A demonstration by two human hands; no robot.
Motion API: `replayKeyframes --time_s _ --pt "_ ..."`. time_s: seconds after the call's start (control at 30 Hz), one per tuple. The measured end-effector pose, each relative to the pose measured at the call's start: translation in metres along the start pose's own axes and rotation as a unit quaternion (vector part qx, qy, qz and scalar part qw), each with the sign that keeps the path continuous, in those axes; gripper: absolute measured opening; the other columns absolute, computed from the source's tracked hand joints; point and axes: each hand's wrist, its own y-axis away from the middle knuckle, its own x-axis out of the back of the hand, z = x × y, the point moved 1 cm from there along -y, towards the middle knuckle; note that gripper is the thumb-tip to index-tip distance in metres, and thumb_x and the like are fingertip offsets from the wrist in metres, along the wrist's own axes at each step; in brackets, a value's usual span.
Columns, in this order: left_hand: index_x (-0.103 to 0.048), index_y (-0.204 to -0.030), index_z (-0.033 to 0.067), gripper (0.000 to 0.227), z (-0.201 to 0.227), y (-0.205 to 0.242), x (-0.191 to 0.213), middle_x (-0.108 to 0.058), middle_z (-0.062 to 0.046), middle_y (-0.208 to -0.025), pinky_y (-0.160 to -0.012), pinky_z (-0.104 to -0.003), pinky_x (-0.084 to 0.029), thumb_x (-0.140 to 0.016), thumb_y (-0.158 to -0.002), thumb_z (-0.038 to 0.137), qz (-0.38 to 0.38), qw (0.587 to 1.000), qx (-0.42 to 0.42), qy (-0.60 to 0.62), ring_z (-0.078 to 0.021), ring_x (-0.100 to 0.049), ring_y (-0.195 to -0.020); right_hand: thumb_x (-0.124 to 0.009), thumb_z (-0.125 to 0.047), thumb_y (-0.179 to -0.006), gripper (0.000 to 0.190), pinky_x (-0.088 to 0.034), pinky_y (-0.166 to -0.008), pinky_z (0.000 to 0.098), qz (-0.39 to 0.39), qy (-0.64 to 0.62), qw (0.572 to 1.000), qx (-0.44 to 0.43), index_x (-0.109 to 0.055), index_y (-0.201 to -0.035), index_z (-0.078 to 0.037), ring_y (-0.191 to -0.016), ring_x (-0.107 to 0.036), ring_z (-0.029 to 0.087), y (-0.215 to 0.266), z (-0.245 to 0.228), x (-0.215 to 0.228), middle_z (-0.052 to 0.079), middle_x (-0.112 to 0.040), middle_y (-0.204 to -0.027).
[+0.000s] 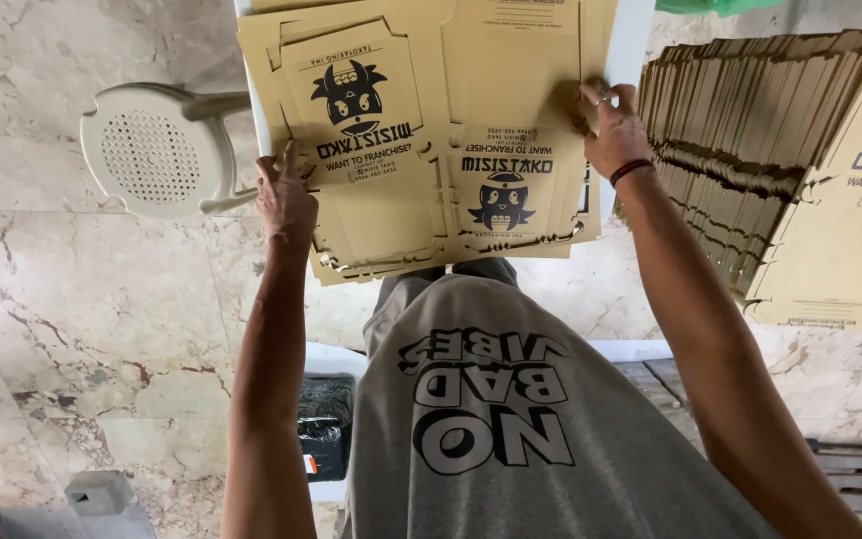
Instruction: The person assembles flat cardboard boxes by hand. They fold the side flaps and tuck the tabs into slots to form the box structure, repeating the process for multiple units.
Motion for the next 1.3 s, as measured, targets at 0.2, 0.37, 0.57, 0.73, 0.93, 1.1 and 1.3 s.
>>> replayKeyframes --time_s 0.2,0.37,0.57,0.73,0.93,1.1,1.3 --pt "-0.038 -0.147 0.0214 0.085 -0.005 -0.004 -0.008 -0.037 -0.02 -0.126 -0.074 -0.05 -0.062 -0.049 -0.076 -0.024 0.046 0.998 -0.034 -0.033 -0.0371 -0.059 -0.096 -0.067 0.014 -0.079 0.087 -0.06 -0.087 0.0543 0.084 0.118 0.985 0.092 -0.045 -0.157 -0.018 -0.111 -0.053 0.04 -0.011 0.028 -0.032 0.019 -0.038 -0.132" --pt "-0.039 -0.141 0.0185 0.081 -0.002 -0.001 -0.011 -0.035 -0.019 -0.125 -0.074 -0.048 -0.062 -0.05 -0.072 -0.023 0.043 0.998 -0.02 -0.034 -0.0373 -0.058 -0.097 -0.066 0.002 -0.091 0.083 -0.053 -0.101 0.0587 0.069 0.139 0.985 0.072 -0.034 -0.163 -0.023 -0.129 -0.048 0.046 -0.013 0.031 -0.035 0.027 -0.035 -0.149" --pt "-0.036 -0.158 0.0243 0.101 0.0 0.004 -0.011 -0.032 -0.021 -0.136 -0.073 -0.046 -0.063 -0.046 -0.072 -0.028 0.049 0.998 -0.048 0.01 -0.0362 -0.055 -0.102 -0.069 0.001 -0.091 0.077 -0.055 -0.099 0.0606 0.096 0.077 0.988 0.093 -0.039 -0.16 -0.016 -0.124 -0.049 0.043 -0.004 0.024 -0.029 0.022 -0.039 -0.144" --pt "-0.037 -0.159 0.0249 0.101 0.005 0.002 0.004 -0.035 -0.017 -0.137 -0.076 -0.04 -0.064 -0.045 -0.073 -0.028 0.009 0.999 -0.034 0.005 -0.0308 -0.06 -0.105 -0.064 0.019 -0.083 0.076 -0.055 -0.098 0.0613 0.118 0.071 0.982 0.126 -0.055 -0.152 -0.01 -0.118 -0.05 0.043 -0.012 0.032 -0.036 0.024 -0.042 -0.137" --pt "-0.045 -0.143 0.0202 0.089 -0.003 -0.01 -0.013 -0.033 -0.017 -0.133 -0.064 -0.037 -0.067 -0.048 -0.071 -0.032 0.038 0.998 -0.018 0.043 -0.0345 -0.063 -0.098 -0.067 0.016 -0.077 0.076 -0.064 -0.074 0.0574 0.145 0.124 0.972 0.14 -0.061 -0.148 -0.011 -0.109 -0.05 0.042 -0.011 0.025 -0.036 0.02 -0.042 -0.129" --pt "-0.043 -0.145 0.0256 0.085 -0.011 -0.016 -0.03 -0.04 -0.019 -0.124 -0.066 -0.04 -0.066 -0.05 -0.079 -0.027 0.076 0.997 0.001 0.009 -0.0292 -0.062 -0.089 -0.064 0.025 -0.069 0.094 -0.062 -0.074 0.0563 0.114 0.131 0.98 0.1 -0.052 -0.155 -0.009 -0.11 -0.047 0.041 -0.01 0.014 -0.032 0.021 -0.04 -0.129" --pt "-0.039 -0.145 0.0228 0.085 0.0 -0.012 -0.022 -0.04 -0.018 -0.125 -0.073 -0.041 -0.067 -0.052 -0.076 -0.024 0.046 0.999 0.015 -0.026 -0.0326 -0.058 -0.1 -0.069 0.021 -0.075 0.085 -0.065 -0.078 0.0588 0.15 0.149 0.968 0.132 -0.06 -0.153 -0.01 -0.114 -0.052 0.045 -0.01 0.026 -0.04 0.025 -0.04 -0.135"
